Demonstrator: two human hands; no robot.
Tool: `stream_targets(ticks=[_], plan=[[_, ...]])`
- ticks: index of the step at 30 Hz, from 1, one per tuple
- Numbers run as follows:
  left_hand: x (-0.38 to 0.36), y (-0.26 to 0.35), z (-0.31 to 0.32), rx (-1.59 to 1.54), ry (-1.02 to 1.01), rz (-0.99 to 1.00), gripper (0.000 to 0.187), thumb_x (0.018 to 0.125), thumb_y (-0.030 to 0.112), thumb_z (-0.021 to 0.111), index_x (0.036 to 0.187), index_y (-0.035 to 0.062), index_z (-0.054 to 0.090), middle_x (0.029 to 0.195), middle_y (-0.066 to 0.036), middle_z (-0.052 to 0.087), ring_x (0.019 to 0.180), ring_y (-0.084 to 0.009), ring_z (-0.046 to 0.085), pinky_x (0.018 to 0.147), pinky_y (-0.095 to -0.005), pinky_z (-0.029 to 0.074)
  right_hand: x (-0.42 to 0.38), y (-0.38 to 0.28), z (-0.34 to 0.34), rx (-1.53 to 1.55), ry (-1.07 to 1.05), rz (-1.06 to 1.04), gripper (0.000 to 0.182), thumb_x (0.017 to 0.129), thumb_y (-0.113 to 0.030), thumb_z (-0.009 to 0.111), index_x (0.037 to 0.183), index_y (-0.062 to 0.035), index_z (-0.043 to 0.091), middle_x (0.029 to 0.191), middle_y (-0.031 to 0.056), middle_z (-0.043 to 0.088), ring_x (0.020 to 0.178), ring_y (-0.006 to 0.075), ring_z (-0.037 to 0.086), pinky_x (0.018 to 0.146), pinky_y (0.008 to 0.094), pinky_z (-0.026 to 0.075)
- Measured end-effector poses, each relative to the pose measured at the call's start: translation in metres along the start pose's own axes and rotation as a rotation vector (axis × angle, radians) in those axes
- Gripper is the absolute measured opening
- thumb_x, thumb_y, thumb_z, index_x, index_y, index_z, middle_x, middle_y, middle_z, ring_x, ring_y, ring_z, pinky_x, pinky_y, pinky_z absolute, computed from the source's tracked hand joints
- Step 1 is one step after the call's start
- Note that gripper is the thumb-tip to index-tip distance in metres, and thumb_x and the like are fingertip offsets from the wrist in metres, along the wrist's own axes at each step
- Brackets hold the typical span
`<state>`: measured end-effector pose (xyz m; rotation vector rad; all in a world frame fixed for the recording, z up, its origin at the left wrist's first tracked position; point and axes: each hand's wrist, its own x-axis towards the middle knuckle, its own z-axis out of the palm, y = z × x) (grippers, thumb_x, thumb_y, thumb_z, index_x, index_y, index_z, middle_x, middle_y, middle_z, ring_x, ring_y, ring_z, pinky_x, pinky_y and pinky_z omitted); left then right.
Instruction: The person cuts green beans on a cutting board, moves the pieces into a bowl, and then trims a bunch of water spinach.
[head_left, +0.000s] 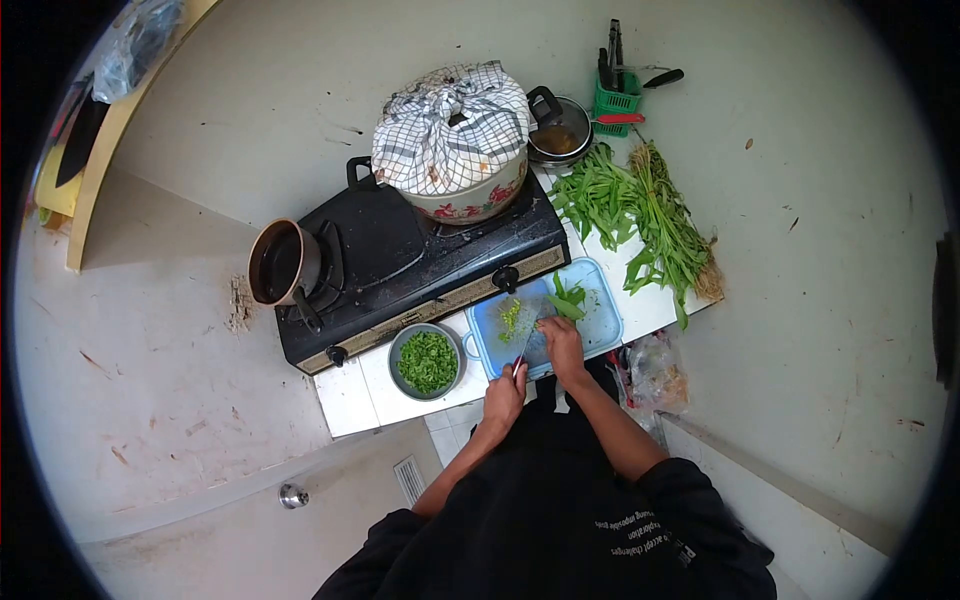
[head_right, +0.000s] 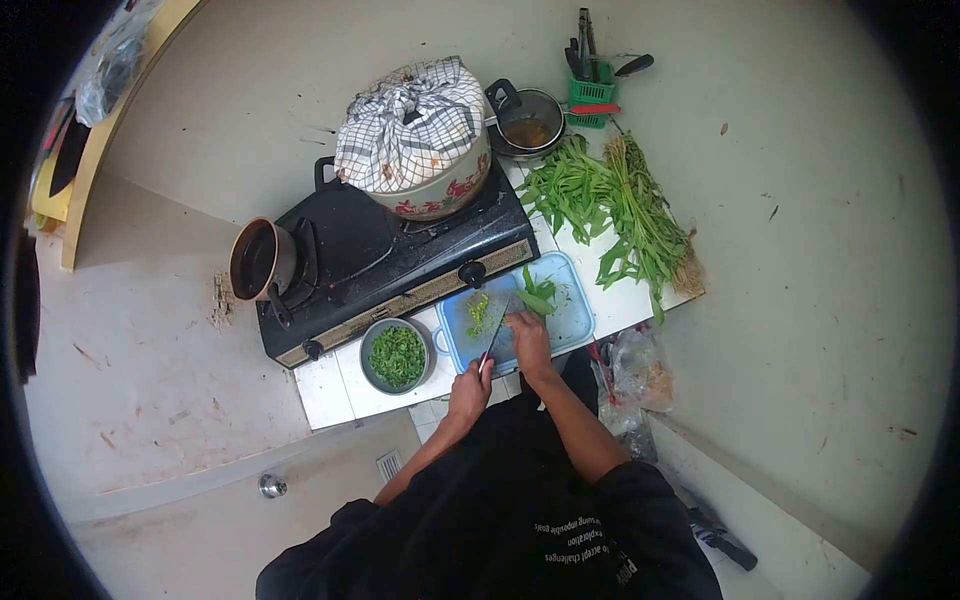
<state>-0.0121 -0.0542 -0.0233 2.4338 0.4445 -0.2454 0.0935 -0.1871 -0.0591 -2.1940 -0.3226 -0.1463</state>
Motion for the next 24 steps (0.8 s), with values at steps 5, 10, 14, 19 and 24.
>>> stream_targets(ticks=[5, 10, 14, 19, 24], plan=[[0.001, 0.000, 0.005, 0.056, 0.035, -0.009, 0.039, 0.101, 0.038, 0.051, 0.101, -0.0005, 0.059, 0.070, -0.031, 0.064, 0.069, -0.0508, 0.065, 0.062, -0.0584, 0.051, -0.001, -0.009, -0.001, -0.034, 0.047, 0.030, 0.018, 0.081, 0.004, 0.063, 0.096, -0.0008, 0.070, 0.094, 0.0154, 0.066, 0.092, 0.0368, 0.063, 0.083, 0.0437, 0.051], [0.001, 0.003, 0.003, 0.056, 0.014, -0.003, 0.042, 0.101, 0.040, 0.051, 0.100, -0.0013, 0.059, 0.070, -0.030, 0.065, 0.068, -0.0506, 0.065, 0.060, -0.0576, 0.052, -0.004, -0.002, -0.004, -0.088, 0.031, 0.000, 0.022, 0.078, 0.006, 0.061, 0.096, -0.0010, 0.072, 0.093, 0.0144, 0.066, 0.091, 0.0358, 0.062, 0.084, 0.0439, 0.050], [0.008, 0.008, 0.005, 0.073, 0.046, 0.008, 0.042, 0.101, 0.040, 0.051, 0.099, -0.0009, 0.059, 0.070, -0.030, 0.065, 0.068, -0.0496, 0.065, 0.060, -0.0572, 0.052, -0.006, -0.001, -0.002, -0.070, 0.031, -0.017, 0.021, 0.077, 0.006, 0.060, 0.093, -0.0009, 0.073, 0.091, 0.0141, 0.066, 0.090, 0.0354, 0.062, 0.083, 0.0432, 0.050], [0.002, 0.008, -0.003, 0.101, 0.025, -0.010, 0.043, 0.101, 0.041, 0.051, 0.098, -0.0007, 0.059, 0.069, -0.029, 0.065, 0.068, -0.0490, 0.066, 0.060, -0.0572, 0.052, -0.002, -0.005, -0.007, -0.082, 0.043, -0.026, 0.018, 0.079, 0.003, 0.060, 0.091, -0.0010, 0.072, 0.091, 0.0142, 0.066, 0.089, 0.0344, 0.063, 0.082, 0.0432, 0.048], [0.009, 0.001, -0.002, 0.072, 0.034, -0.017, 0.043, 0.102, 0.041, 0.049, 0.100, -0.0009, 0.058, 0.071, -0.029, 0.065, 0.069, -0.0502, 0.065, 0.061, -0.0584, 0.052, -0.004, 0.001, -0.003, -0.094, 0.047, -0.061, 0.019, 0.079, 0.002, 0.061, 0.093, -0.0035, 0.072, 0.091, 0.0119, 0.066, 0.090, 0.0320, 0.062, 0.082, 0.0444, 0.047]])
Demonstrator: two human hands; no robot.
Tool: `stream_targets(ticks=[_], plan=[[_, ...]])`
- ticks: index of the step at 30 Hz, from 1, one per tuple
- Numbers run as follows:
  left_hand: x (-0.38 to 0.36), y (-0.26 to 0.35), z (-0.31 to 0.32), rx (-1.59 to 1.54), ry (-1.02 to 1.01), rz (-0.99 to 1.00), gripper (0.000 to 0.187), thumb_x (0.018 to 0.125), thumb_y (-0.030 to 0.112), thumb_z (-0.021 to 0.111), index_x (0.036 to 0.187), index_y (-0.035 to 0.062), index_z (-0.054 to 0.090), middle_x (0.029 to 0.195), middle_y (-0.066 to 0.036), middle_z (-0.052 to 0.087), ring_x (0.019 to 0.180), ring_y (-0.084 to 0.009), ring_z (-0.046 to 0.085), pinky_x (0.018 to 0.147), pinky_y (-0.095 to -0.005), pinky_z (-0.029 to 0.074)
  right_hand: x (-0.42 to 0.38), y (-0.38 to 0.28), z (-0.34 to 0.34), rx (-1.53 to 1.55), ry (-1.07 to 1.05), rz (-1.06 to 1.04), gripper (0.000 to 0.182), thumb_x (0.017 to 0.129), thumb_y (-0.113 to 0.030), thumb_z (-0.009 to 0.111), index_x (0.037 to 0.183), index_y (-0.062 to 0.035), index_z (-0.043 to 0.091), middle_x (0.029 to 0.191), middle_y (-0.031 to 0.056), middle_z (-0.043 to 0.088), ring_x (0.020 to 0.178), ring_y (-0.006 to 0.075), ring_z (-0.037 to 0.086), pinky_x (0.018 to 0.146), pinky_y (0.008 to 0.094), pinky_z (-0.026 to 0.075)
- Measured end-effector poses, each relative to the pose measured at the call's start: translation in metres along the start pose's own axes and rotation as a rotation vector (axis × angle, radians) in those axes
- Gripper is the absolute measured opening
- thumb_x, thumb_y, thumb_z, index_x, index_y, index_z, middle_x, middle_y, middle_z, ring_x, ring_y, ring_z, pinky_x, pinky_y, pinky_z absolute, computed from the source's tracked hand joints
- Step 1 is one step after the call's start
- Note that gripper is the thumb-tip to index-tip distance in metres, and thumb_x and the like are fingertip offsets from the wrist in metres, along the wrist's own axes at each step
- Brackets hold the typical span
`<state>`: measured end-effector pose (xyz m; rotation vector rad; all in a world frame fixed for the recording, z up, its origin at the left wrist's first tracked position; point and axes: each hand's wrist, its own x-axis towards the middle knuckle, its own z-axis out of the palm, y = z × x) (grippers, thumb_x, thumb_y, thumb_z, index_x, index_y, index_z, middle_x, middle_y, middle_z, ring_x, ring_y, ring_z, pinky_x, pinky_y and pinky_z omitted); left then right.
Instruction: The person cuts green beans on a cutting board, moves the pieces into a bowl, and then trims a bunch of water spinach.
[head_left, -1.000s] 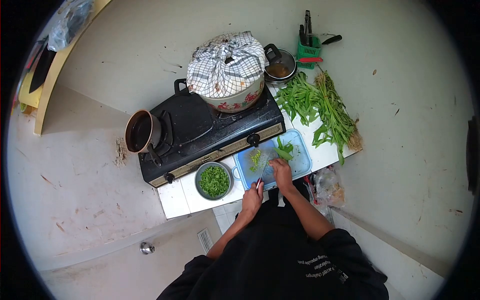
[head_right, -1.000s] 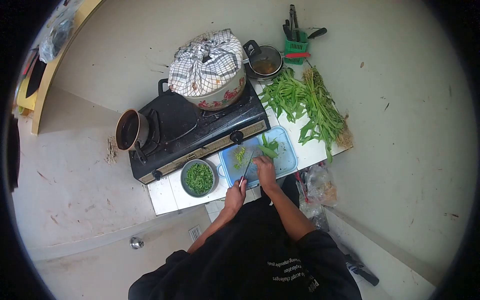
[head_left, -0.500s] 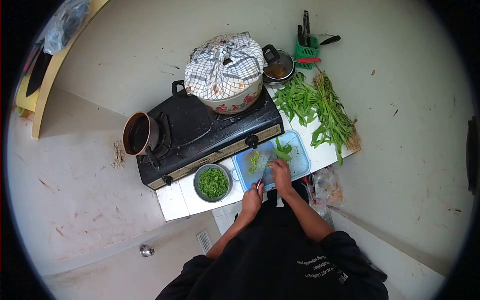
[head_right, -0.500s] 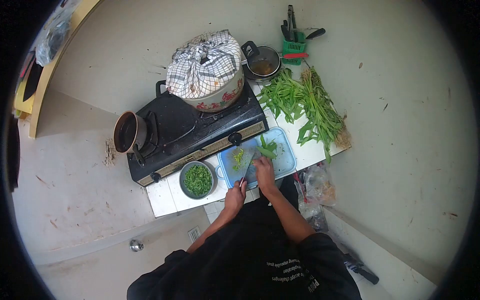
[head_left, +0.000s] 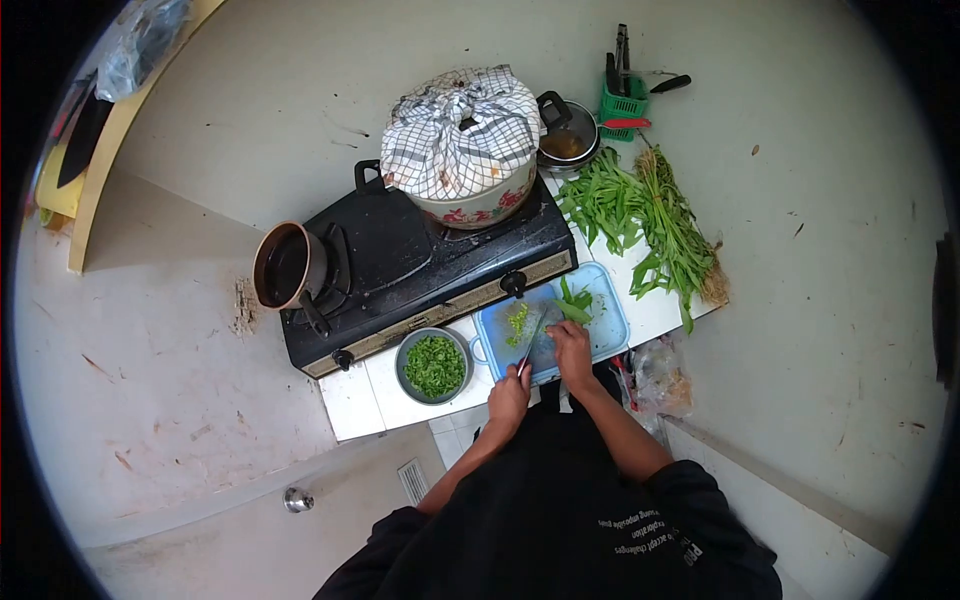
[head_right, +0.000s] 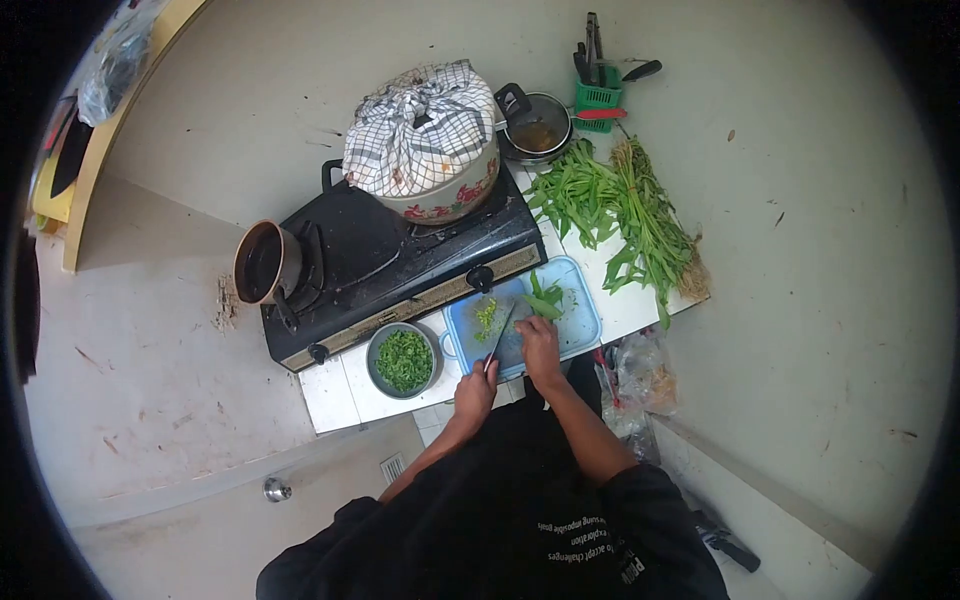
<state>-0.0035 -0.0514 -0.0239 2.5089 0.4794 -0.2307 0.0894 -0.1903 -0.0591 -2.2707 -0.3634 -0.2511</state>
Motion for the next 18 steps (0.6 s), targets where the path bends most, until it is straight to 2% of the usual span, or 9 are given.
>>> stream_targets(ticks=[6, 18], plan=[[-0.004, -0.001, -0.003, -0.081, -0.054, -0.017, 0.043, 0.102, 0.040, 0.048, 0.101, -0.0020, 0.058, 0.072, -0.032, 0.064, 0.072, -0.0524, 0.064, 0.063, -0.0602, 0.051, 0.000, 0.000, -0.003, -0.055, -0.032, -0.032, 0.023, 0.078, 0.002, 0.062, 0.097, -0.0054, 0.070, 0.094, 0.0084, 0.063, 0.093, 0.0306, 0.060, 0.083, 0.0436, 0.045], [-0.007, 0.006, -0.002, -0.061, -0.081, -0.006, 0.044, 0.102, 0.041, 0.048, 0.103, -0.0018, 0.059, 0.075, -0.032, 0.065, 0.073, -0.0528, 0.064, 0.065, -0.0595, 0.052, -0.002, 0.002, -0.002, -0.054, -0.071, -0.038, 0.031, 0.072, 0.005, 0.061, 0.100, -0.0047, 0.071, 0.097, 0.0099, 0.063, 0.097, 0.0309, 0.060, 0.083, 0.0440, 0.045]])
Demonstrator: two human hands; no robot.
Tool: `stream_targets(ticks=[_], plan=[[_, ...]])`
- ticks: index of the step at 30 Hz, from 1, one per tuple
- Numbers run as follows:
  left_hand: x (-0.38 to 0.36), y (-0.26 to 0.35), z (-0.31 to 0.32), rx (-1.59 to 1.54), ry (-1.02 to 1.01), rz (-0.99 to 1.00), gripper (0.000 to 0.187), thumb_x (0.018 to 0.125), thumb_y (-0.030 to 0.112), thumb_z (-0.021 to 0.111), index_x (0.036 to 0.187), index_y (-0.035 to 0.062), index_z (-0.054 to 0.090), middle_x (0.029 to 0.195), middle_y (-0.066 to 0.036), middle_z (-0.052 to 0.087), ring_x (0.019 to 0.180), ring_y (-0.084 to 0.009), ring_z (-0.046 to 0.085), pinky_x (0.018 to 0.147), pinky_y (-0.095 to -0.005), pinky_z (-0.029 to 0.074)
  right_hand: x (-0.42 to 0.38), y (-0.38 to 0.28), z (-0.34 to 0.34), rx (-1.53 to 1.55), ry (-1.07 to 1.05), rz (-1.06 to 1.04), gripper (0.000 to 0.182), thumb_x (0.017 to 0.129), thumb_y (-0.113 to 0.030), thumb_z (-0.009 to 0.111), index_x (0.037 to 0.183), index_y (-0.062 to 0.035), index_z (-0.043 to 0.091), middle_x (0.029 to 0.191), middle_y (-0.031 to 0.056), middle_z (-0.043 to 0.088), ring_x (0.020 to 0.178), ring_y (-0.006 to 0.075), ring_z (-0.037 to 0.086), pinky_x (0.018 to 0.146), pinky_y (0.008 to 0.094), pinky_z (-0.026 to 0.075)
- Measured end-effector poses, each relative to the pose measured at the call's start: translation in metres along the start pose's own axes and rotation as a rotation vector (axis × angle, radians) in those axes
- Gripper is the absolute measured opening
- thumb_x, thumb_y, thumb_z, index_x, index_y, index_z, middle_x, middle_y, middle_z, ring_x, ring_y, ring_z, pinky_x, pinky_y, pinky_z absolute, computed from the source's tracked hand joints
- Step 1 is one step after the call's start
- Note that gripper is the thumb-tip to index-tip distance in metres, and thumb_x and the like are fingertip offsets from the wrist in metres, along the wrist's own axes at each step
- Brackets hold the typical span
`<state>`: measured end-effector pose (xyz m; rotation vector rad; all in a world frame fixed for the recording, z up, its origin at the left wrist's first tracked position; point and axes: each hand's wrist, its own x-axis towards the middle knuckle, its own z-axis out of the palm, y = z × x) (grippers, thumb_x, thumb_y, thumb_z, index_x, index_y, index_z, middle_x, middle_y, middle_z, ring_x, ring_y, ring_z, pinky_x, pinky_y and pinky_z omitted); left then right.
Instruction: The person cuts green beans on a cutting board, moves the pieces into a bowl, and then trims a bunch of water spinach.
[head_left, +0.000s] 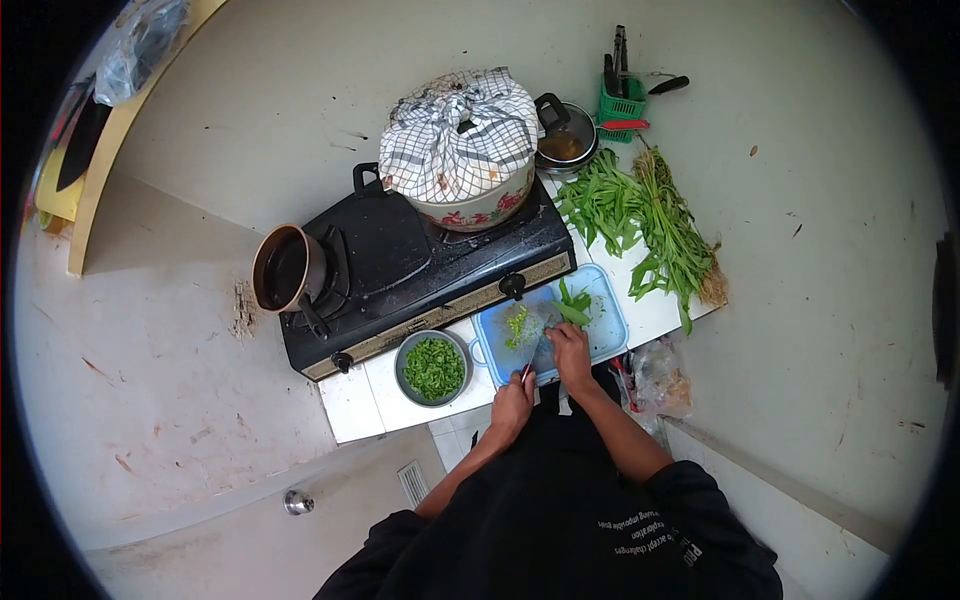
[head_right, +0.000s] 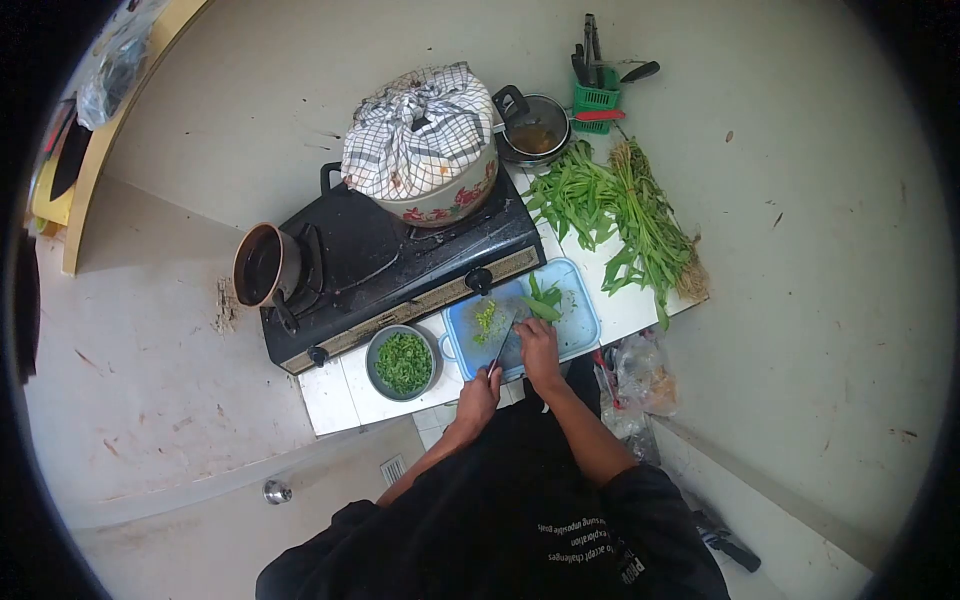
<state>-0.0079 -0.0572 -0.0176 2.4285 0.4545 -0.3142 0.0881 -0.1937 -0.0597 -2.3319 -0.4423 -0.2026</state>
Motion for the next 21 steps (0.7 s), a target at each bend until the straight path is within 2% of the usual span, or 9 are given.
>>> stream_targets(ticks=[3, 6, 10, 21], plan=[[0.014, 0.000, 0.011, 0.031, 0.046, 0.030, 0.044, 0.102, 0.042, 0.048, 0.103, -0.0011, 0.059, 0.077, -0.032, 0.066, 0.074, -0.0523, 0.065, 0.065, -0.0592, 0.052, 0.000, 0.000, 0.003, 0.016, 0.006, 0.036, 0.029, 0.072, 0.004, 0.061, 0.098, -0.0041, 0.071, 0.097, 0.0103, 0.063, 0.097, 0.0317, 0.059, 0.083, 0.0447, 0.045], [0.013, 0.004, 0.010, 0.043, 0.056, 0.025, 0.044, 0.102, 0.042, 0.048, 0.102, -0.0008, 0.058, 0.077, -0.032, 0.066, 0.074, -0.0522, 0.065, 0.065, -0.0595, 0.052, 0.002, -0.002, -0.001, 0.005, 0.045, 0.013, 0.013, 0.083, -0.001, 0.062, 0.091, -0.0049, 0.071, 0.090, 0.0102, 0.065, 0.090, 0.0316, 0.061, 0.081, 0.0430, 0.045], [-0.006, -0.002, -0.003, 0.068, 0.016, -0.036, 0.044, 0.102, 0.042, 0.047, 0.101, -0.0008, 0.058, 0.076, -0.033, 0.065, 0.073, -0.0515, 0.065, 0.066, -0.0599, 0.052, 0.001, 0.000, 0.002, 0.011, 0.052, 0.045, 0.013, 0.084, -0.001, 0.061, 0.091, -0.0049, 0.071, 0.090, 0.0104, 0.067, 0.090, 0.0314, 0.062, 0.082, 0.0432, 0.045], [-0.004, -0.003, -0.004, -0.058, 0.042, 0.064, 0.041, 0.101, 0.037, 0.052, 0.097, -0.0028, 0.059, 0.070, -0.032, 0.063, 0.069, -0.0526, 0.063, 0.062, -0.0599, 0.050, 0.003, 0.000, 0.003, 0.086, 0.087, 0.073, 0.011, 0.083, 0.000, 0.063, 0.088, -0.0027, 0.072, 0.089, 0.0134, 0.068, 0.087, 0.0340, 0.064, 0.080, 0.0436, 0.050]])
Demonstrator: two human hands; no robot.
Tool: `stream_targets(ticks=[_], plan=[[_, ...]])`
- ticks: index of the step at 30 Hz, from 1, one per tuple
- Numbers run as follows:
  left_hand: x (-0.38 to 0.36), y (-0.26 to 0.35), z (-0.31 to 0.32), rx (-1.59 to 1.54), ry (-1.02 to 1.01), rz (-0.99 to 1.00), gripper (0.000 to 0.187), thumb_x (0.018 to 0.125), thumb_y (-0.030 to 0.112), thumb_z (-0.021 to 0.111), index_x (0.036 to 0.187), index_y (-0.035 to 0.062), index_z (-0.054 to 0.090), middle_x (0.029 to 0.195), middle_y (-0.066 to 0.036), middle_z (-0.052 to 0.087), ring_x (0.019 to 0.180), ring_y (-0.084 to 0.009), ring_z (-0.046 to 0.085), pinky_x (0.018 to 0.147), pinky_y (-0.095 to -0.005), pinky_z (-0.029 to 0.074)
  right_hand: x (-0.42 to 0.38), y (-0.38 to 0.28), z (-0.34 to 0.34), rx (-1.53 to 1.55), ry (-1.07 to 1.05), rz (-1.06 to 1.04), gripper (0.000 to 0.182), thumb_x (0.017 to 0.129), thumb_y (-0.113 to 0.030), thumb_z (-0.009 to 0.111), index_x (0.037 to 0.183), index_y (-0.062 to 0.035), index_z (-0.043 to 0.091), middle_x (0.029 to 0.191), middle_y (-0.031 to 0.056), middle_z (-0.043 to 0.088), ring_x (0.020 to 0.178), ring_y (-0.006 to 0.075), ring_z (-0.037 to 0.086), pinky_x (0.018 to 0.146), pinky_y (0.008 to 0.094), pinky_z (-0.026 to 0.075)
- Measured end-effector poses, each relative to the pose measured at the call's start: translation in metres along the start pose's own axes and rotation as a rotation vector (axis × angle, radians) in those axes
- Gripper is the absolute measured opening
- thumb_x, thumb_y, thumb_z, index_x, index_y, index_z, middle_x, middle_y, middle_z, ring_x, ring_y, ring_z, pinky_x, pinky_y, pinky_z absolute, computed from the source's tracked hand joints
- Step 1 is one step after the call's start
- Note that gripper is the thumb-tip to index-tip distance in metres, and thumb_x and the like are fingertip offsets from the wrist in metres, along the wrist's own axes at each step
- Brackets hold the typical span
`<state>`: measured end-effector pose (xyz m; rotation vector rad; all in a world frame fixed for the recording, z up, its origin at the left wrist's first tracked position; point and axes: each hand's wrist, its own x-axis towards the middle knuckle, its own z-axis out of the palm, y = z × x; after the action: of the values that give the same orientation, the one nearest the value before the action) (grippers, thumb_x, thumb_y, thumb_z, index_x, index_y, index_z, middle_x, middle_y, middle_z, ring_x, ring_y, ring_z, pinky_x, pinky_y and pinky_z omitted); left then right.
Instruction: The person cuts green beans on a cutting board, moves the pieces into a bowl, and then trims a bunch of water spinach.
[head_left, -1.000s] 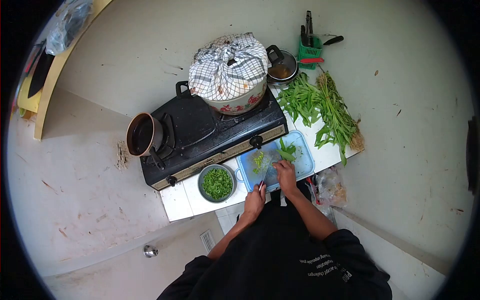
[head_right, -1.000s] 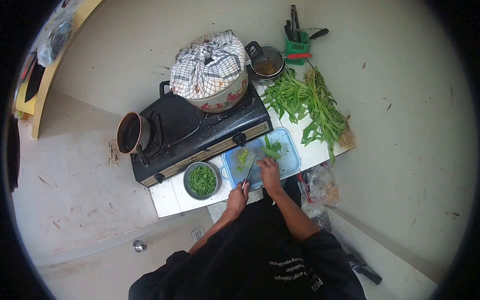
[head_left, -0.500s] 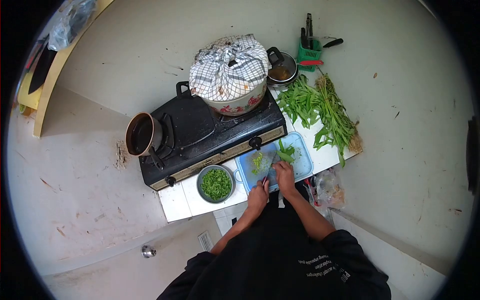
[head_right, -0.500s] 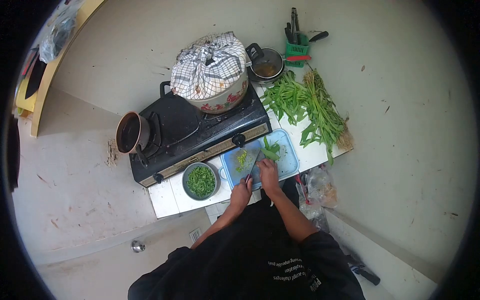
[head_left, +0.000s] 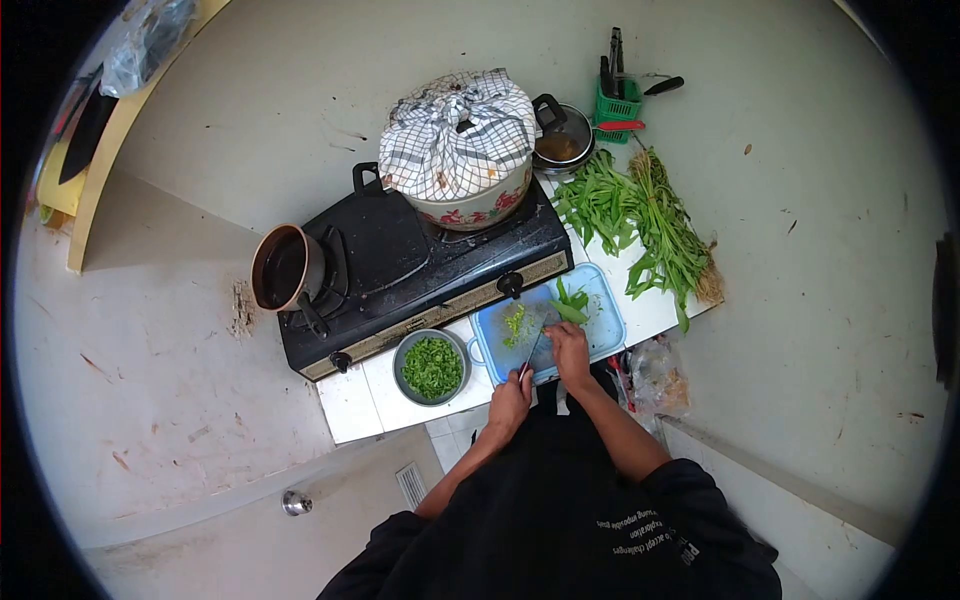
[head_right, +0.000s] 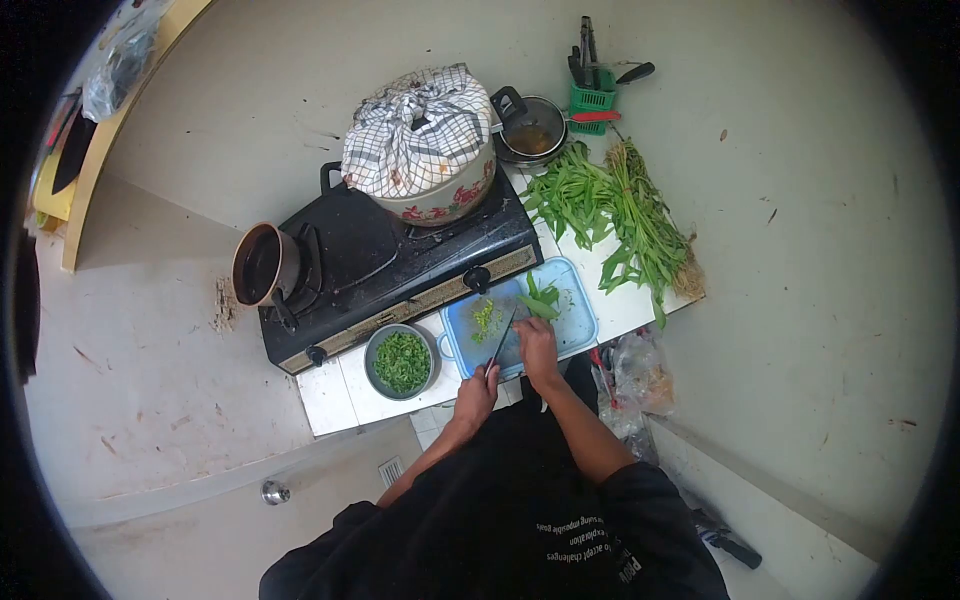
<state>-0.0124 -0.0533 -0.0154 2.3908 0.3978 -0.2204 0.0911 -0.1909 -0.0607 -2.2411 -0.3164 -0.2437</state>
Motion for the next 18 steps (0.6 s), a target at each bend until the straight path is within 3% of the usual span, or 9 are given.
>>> stream_targets(ticks=[3, 6, 18], plan=[[0.002, -0.003, 0.004, -0.002, 0.000, 0.009, 0.041, 0.101, 0.037, 0.052, 0.097, -0.0028, 0.060, 0.070, -0.032, 0.063, 0.068, -0.0526, 0.063, 0.062, -0.0599, 0.050, 0.000, 0.000, -0.001, 0.025, -0.034, 0.004, 0.015, 0.086, 0.000, 0.057, 0.094, -0.0014, 0.070, 0.090, 0.0148, 0.066, 0.088, 0.0358, 0.063, 0.080, 0.0444, 0.050], [0.002, -0.007, 0.010, 0.033, 0.016, 0.013, 0.041, 0.101, 0.037, 0.052, 0.097, -0.0025, 0.060, 0.070, -0.032, 0.063, 0.067, -0.0526, 0.063, 0.062, -0.0596, 0.050, 0.000, 0.000, 0.000, 0.058, -0.011, 0.028, 0.016, 0.081, 0.004, 0.063, 0.093, -0.0006, 0.072, 0.089, 0.0151, 0.067, 0.086, 0.0347, 0.064, 0.078, 0.0426, 0.052], [0.017, 0.005, 0.011, 0.124, 0.052, 0.019, 0.044, 0.101, 0.042, 0.049, 0.097, -0.0010, 0.059, 0.069, -0.030, 0.064, 0.067, -0.0500, 0.065, 0.060, -0.0587, 0.052, -0.002, -0.005, 0.000, -0.055, 0.016, 0.028, 0.022, 0.077, 0.006, 0.061, 0.094, -0.0004, 0.073, 0.087, 0.0167, 0.065, 0.085, 0.0351, 0.064, 0.077, 0.0426, 0.051]])
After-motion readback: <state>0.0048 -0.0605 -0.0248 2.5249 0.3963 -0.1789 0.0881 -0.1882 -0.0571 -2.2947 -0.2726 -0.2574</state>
